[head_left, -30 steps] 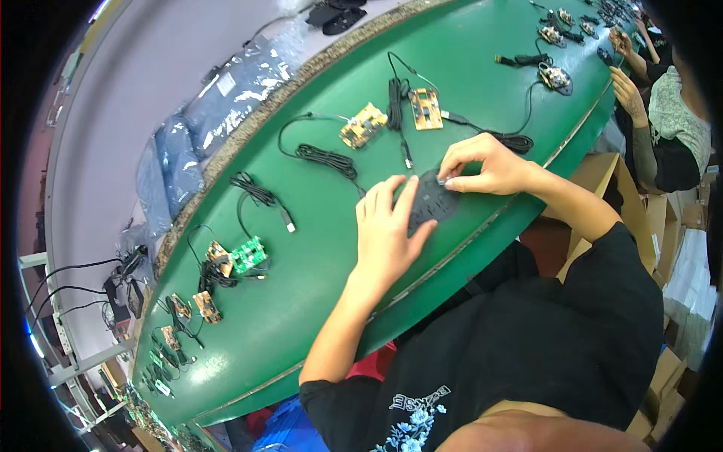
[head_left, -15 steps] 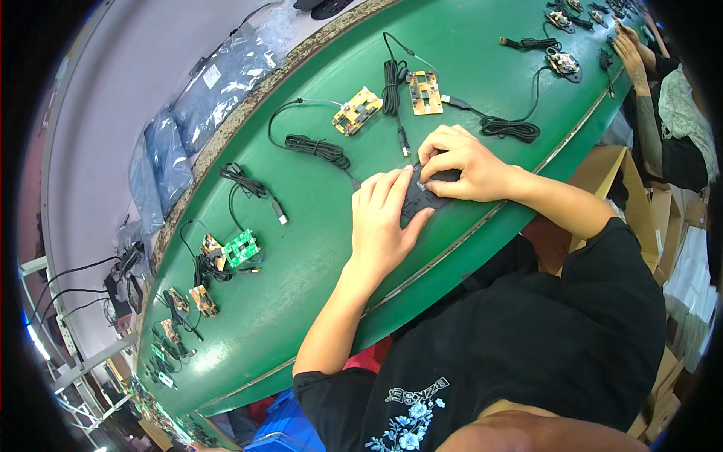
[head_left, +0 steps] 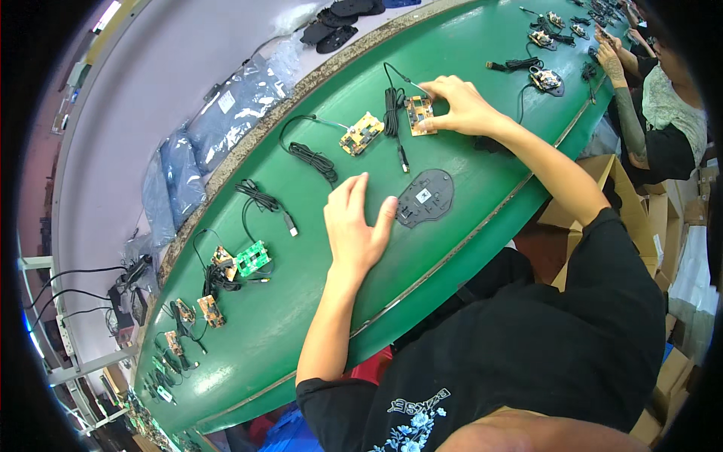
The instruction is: The person assembles computer mice by fitting internal PCB boards and circuit components into plastic shells by hand.
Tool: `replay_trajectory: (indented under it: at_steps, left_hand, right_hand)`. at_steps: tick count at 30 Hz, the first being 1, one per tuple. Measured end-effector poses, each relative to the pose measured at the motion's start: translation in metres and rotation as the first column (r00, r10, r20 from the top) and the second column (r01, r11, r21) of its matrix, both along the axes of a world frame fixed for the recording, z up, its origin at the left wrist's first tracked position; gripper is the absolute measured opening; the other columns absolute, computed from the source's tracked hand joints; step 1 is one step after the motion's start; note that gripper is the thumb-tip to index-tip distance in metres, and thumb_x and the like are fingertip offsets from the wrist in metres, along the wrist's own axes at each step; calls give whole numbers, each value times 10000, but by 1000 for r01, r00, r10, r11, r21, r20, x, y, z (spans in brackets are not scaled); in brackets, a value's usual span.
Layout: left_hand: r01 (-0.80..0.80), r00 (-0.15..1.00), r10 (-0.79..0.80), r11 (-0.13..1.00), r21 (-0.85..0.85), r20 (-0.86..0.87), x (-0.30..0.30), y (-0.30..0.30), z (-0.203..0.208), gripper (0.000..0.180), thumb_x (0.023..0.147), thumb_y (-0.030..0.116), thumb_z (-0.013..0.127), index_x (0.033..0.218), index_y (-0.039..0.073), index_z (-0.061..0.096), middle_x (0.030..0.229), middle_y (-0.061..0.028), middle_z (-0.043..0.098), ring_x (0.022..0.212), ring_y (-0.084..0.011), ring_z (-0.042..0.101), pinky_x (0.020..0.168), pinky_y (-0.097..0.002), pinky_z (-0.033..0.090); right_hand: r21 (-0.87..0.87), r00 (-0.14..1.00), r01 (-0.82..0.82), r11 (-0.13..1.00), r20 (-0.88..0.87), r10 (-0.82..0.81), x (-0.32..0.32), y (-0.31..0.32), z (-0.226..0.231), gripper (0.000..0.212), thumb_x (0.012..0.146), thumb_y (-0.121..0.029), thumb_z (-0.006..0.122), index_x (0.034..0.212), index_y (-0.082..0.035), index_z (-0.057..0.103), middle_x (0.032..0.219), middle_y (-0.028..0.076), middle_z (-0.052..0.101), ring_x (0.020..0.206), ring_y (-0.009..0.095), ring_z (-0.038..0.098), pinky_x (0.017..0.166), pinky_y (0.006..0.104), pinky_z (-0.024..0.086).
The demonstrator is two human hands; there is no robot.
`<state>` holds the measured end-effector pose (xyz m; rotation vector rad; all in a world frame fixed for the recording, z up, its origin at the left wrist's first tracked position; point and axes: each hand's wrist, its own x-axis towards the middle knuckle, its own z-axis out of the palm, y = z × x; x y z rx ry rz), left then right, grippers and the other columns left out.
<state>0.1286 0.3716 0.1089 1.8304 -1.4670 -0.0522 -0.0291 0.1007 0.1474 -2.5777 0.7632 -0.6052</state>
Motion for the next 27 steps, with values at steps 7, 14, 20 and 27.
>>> replay_trajectory:
  at_steps: [7, 14, 20, 27]
  left_hand:
    - [-90, 993, 91, 996, -16, 70, 15, 0, -15, 432, 906, 277, 712, 1225, -7, 647, 1238, -146, 612, 1160, -324, 555, 985, -430, 424]
    - [-103, 995, 103, 992, -66, -7, 27, 7, -21, 512, 882, 289, 719, 1283, -12, 613, 1286, -195, 579, 1209, -359, 528, 1047, -443, 404]
    - [-176, 984, 104, 702, -691, -145, 29, 19, 94, 596, 944, 264, 698, 1423, -18, 483, 1486, -172, 465, 1305, -299, 494, 1063, -448, 406]
    - [187, 492, -508, 855, -484, -707, 0, 65, 166, 146, 1006, 98, 585, 1071, -22, 637, 726, -38, 571, 560, -95, 491, 485, -203, 372]
  right_hand:
    - [658, 968, -249, 711, 173, 180, 5, -31, 52, 163, 859, -36, 692, 914, -52, 539, 1032, 121, 703, 798, 202, 708, 673, 317, 557]
    - [447, 944, -329, 832, 158, 289, 74, 25, 206, 360, 876, -227, 682, 1168, -42, 583, 868, 85, 638, 694, 149, 648, 607, 279, 547]
    - [-110, 618, -778, 619, -314, 721, 93, 115, 338, 329, 932, -151, 643, 1194, 46, 655, 987, 153, 704, 857, 220, 674, 771, 324, 561]
    - [-488, 722, -677, 551, -294, 627, 38, 137, 260, 160, 802, -71, 604, 926, -78, 704, 897, 119, 681, 861, 290, 681, 737, 461, 524]
